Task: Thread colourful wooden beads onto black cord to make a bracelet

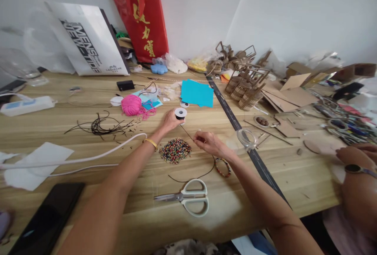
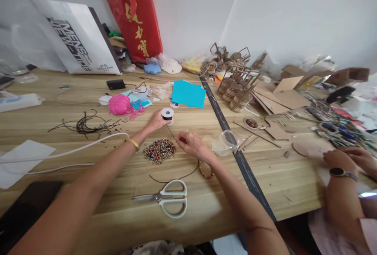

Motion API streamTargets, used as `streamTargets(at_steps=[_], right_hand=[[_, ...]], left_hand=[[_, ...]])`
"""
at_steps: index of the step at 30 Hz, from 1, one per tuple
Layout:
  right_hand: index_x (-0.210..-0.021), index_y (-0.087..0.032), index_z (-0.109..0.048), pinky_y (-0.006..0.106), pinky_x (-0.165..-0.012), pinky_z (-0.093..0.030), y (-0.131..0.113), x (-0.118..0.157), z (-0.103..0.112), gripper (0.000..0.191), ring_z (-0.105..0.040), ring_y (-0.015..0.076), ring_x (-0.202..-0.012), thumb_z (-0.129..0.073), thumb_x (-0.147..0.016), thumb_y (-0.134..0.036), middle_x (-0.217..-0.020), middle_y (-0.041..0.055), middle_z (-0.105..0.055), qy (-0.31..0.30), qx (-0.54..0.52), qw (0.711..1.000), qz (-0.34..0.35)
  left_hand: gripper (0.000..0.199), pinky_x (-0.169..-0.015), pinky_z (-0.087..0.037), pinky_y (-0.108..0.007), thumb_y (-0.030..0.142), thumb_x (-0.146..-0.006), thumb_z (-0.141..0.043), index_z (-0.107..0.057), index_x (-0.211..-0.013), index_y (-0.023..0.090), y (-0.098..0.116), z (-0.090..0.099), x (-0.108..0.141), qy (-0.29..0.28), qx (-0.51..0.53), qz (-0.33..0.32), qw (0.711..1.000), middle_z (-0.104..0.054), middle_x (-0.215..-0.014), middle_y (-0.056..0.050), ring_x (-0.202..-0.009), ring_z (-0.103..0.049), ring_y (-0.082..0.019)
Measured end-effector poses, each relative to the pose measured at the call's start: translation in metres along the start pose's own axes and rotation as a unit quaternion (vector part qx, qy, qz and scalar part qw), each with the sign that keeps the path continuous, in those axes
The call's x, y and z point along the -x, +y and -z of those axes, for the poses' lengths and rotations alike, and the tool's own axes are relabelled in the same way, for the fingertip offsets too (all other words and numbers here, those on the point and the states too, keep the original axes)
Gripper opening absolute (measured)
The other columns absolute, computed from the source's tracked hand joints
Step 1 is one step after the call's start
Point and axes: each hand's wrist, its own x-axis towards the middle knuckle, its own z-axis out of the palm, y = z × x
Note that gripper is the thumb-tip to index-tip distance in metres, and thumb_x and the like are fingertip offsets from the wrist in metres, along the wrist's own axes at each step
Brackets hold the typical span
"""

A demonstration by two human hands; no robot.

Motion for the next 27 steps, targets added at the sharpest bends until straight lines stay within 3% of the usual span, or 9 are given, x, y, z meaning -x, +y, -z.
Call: streamTargets(at_steps=[13, 23, 27], right_hand=[[-0.078, -0.017, -0.054, 0.019, -0.048, -0.034, 0.017, 0.051, 0.021, 0.012, -0.045, 0.0092, -0.051, -0.051, -0.08, -0.027, -0.057, -0.0047, -0.048, 0.058, -0.122, 0.986, -0.099], [-0.082, -0.018, -0.054, 0.023, -0.046, -0.036, 0.002, 0.101, 0.047, 0.024, -0.044, 0.0102, -0.047, -0.057, -0.082, -0.042, -0.054, -0.0037, -0.047, 0.114, -0.22, 0.957, -0.15], [-0.088, -0.02, -0.059, 0.024, -0.043, -0.032, -0.01, 0.111, 0.055, 0.026, -0.04, 0.0108, -0.045, -0.06, -0.081, -0.045, -0.053, -0.0033, -0.043, 0.151, -0.222, 0.948, -0.171]], left_hand=[[0.047, -0.085, -0.048, -0.036, 0.019, -0.06, -0.077, -0.061, -0.104, 0.014, -0.01, 0.009, -0.002, 0.022, 0.034, 0.024, 0.999, -0.069, -0.104, -0.01, -0.094, -0.062, -0.023], [0.044, -0.081, -0.05, -0.035, 0.024, -0.061, -0.077, -0.064, -0.101, 0.012, -0.023, 0.01, -0.017, 0.015, 0.037, 0.033, 0.999, -0.071, -0.103, -0.012, -0.091, -0.065, -0.025], [0.033, -0.079, -0.049, -0.036, 0.027, -0.064, -0.075, -0.067, -0.092, 0.011, -0.027, 0.012, -0.023, 0.007, 0.022, 0.028, 0.999, -0.072, -0.096, -0.013, -0.088, -0.065, -0.027]])
